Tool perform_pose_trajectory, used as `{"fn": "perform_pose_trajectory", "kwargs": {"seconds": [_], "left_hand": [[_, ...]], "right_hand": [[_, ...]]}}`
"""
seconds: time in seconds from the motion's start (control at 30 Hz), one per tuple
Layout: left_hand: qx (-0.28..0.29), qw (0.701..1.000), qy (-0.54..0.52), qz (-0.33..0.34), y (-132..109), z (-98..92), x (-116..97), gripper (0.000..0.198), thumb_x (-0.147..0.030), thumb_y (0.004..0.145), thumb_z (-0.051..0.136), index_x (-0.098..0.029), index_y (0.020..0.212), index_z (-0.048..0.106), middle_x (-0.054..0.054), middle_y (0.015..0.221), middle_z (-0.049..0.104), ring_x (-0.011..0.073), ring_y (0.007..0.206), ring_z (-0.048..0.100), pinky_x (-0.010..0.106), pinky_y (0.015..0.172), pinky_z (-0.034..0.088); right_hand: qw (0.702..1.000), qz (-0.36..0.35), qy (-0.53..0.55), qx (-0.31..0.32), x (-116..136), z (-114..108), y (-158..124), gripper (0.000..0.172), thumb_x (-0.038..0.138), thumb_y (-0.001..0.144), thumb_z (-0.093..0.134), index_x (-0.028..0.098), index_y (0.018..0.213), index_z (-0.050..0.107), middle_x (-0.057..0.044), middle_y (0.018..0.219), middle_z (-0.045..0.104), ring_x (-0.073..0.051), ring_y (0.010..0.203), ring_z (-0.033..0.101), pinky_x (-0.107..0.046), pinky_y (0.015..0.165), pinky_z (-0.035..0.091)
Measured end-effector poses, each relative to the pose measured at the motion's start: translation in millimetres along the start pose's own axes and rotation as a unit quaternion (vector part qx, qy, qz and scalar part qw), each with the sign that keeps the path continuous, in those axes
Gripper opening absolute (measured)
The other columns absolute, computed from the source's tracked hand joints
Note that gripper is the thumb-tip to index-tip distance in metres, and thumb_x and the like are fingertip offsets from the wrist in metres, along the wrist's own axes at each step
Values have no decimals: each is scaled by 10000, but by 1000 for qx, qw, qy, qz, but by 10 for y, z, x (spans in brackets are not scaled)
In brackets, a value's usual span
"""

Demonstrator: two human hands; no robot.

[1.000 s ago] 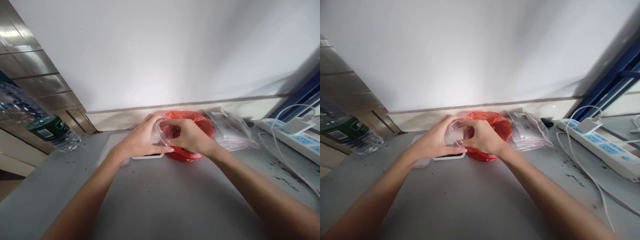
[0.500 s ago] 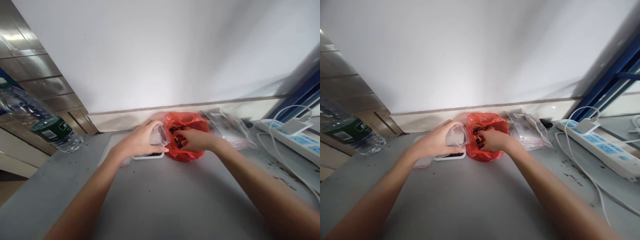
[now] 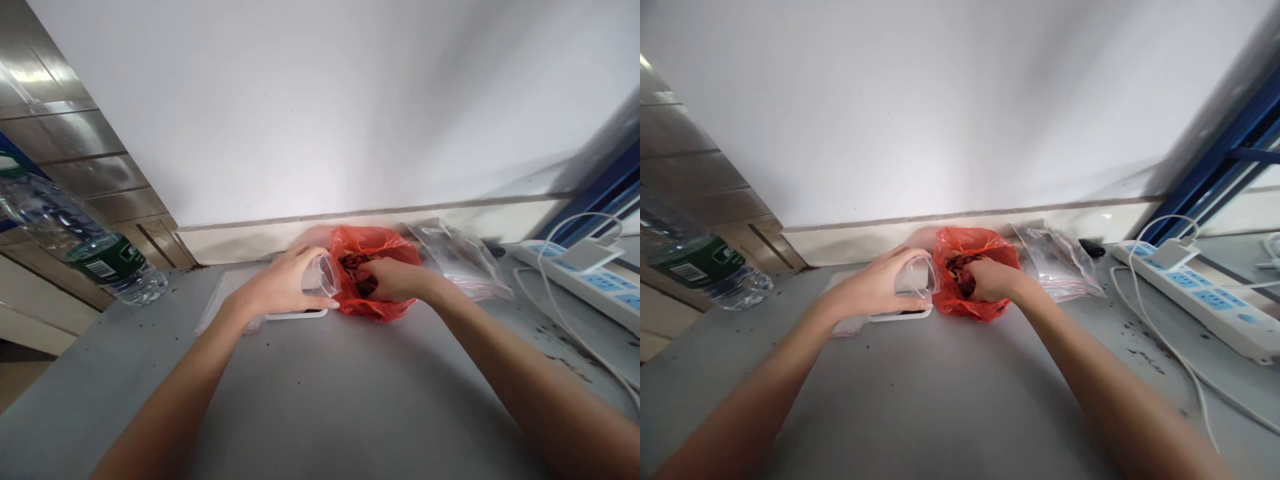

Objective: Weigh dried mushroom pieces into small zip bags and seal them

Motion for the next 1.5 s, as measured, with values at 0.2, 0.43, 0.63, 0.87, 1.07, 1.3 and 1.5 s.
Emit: {"fn": "perform_pose_trajectory", "kwargs": {"seconds": [0.2, 0.43, 0.63, 0.87, 1.07, 1.3, 1.5], "left_hand": [[5, 1000, 2, 1, 15, 34, 0, 819, -594, 792, 739, -258, 1487, 464, 106, 1606, 454, 323, 1467, 442, 456, 1177, 420], [16, 1000, 0, -4, 30, 55, -1, 852, -610, 787, 741, -261, 1507, 451, 92, 1625, 436, 329, 1484, 424, 454, 1157, 439], [-11, 1000, 1, -5, 46, 36, -61, 842, -632, 778, 741, -251, 1484, 486, 102, 1589, 483, 361, 1433, 478, 481, 1109, 472], [-64, 997, -51, -4, 73, 63, -62, 860, -740, 805, 681, -243, 1482, 496, 127, 1563, 513, 390, 1437, 471, 496, 1065, 505], [-114, 984, -124, 47, 51, -26, -167, 756, -581, 853, 732, -293, 1500, 470, 78, 1434, 623, 291, 1271, 616, 420, 1029, 523], [-144, 980, -134, 34, 44, -115, -99, 578, -550, 849, 728, -239, 1323, 613, 86, 1389, 667, 288, 1267, 627, 447, 1111, 475], [-159, 979, -126, 20, 7, -196, -17, 589, -638, 810, 710, -201, 1199, 642, 111, 1319, 695, 325, 1257, 631, 459, 1071, 513]], "right_hand": [[998, -12, 29, 50, 14, -100, -21, 134, 131, 698, 587, 214, 643, 498, 24, 636, 516, -132, 597, 449, -278, 567, 337], [988, -73, 135, 27, -143, -333, -101, 372, 487, 766, 614, 214, 584, 439, 31, 624, 384, -120, 601, 364, -289, 572, 283], [970, -94, 221, -35, -191, -441, -111, 367, 544, 751, 701, 201, 655, 610, 11, 683, 511, -135, 647, 415, -305, 611, 327], [927, -109, 318, -165, 263, -437, -217, 319, 444, 831, 687, 201, 635, 619, 37, 604, 508, -114, 591, 448, -303, 606, 382], [916, -120, 333, -190, 579, -378, -303, 208, 267, 870, 637, 212, 1038, 748, -47, 944, 777, -173, 796, 695, -296, 679, 527], [931, -57, 256, -254, 296, -465, -245, 229, 174, 893, 541, 197, 948, 762, -71, 977, 799, -225, 918, 739, -363, 855, 586], [995, -16, 77, -57, 102, -174, -38, 403, 149, 804, 607, 235, 1158, 779, -73, 1267, 765, -305, 1158, 708, -371, 987, 553]]}}
Point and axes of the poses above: each hand's wrist, its own y-axis towards the middle knuckle, its own z-axis out of the palm, x = y × z, the point moved 5 cm from there along y, towards the middle knuckle
